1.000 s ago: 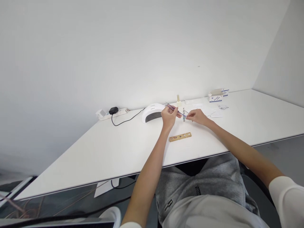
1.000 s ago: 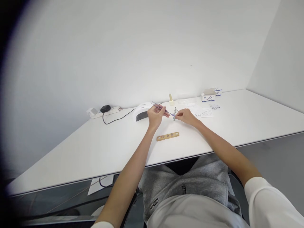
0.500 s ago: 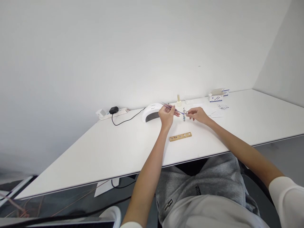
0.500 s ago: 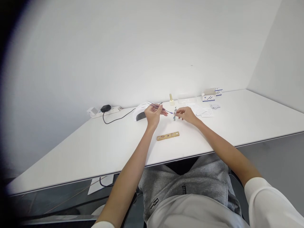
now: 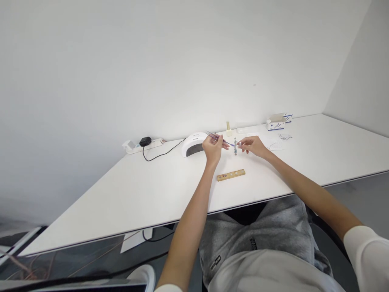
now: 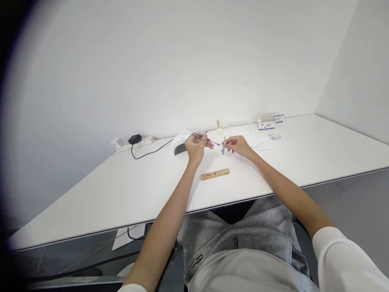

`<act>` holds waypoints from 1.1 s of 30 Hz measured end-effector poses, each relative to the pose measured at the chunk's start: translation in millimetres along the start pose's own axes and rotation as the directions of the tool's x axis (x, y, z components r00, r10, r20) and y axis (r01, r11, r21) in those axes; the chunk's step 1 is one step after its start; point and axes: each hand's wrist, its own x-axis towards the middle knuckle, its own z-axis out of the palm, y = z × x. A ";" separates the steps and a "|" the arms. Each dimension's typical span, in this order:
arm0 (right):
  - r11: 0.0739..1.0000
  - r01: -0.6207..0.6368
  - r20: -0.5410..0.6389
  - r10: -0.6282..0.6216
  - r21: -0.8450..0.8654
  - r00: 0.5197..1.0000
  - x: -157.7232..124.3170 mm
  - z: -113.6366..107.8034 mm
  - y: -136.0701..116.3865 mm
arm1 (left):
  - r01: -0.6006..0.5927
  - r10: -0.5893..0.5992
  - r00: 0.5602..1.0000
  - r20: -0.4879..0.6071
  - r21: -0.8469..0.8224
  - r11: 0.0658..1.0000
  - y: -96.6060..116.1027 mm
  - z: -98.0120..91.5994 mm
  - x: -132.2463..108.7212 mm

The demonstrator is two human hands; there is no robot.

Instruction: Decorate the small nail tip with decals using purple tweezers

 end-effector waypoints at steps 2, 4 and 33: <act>1.000 -0.008 0.010 0.008 -0.001 1.000 0.6 -0.7 1.5 | 0.003 -0.003 1.000 0.001 0.000 1.000 0.9 0.4 -0.2; 1.000 -0.015 0.021 0.015 -0.004 1.000 1.3 -1.7 3.9 | 0.007 -0.007 1.000 0.004 -0.004 1.000 1.4 0.6 -0.2; 0.962 -0.044 0.279 0.122 -0.271 0.953 0.4 12.4 35.7 | -0.010 0.010 1.000 -0.006 -0.023 1.000 -3.3 -1.7 2.1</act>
